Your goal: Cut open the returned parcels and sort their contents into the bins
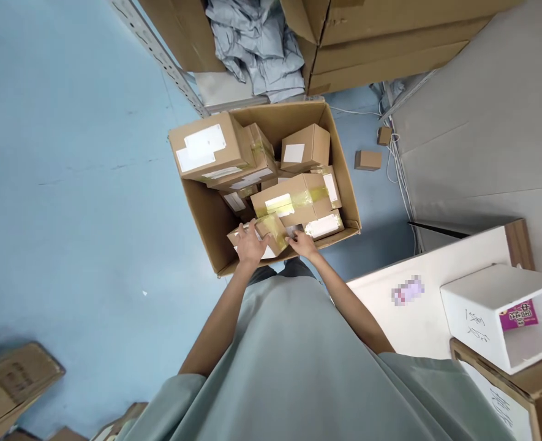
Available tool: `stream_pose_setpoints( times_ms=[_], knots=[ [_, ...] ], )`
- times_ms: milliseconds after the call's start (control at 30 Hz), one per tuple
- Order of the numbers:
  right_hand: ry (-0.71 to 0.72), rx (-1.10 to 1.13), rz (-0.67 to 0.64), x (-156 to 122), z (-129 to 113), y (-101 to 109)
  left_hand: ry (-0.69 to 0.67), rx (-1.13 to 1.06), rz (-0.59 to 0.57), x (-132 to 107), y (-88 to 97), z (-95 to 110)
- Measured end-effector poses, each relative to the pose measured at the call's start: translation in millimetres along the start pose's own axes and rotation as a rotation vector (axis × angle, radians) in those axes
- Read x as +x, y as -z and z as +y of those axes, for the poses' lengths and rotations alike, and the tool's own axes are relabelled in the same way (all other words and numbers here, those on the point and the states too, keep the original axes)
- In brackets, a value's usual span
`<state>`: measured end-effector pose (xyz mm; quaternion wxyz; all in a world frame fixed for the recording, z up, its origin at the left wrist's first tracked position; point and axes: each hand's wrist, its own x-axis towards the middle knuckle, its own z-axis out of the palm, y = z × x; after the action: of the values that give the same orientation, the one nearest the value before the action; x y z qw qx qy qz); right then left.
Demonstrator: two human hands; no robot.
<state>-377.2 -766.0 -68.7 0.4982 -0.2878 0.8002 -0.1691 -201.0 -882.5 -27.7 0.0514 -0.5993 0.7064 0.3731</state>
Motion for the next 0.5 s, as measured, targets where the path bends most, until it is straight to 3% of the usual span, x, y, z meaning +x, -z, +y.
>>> stream_pose_setpoints(
  times_ms=[200,367,500],
  knots=[
    [-0.030,0.040,0.003,3,-28,-25,-0.027,-0.018,-0.109,-10,33.8,-40],
    [0.014,0.119,0.034,-24,-63,-65,0.166,-0.045,-0.255,-14,62.4,-62],
    [0.036,0.180,0.114,-58,-84,-77,0.071,-0.057,-0.299,-16,85.9,-63]
  ],
)
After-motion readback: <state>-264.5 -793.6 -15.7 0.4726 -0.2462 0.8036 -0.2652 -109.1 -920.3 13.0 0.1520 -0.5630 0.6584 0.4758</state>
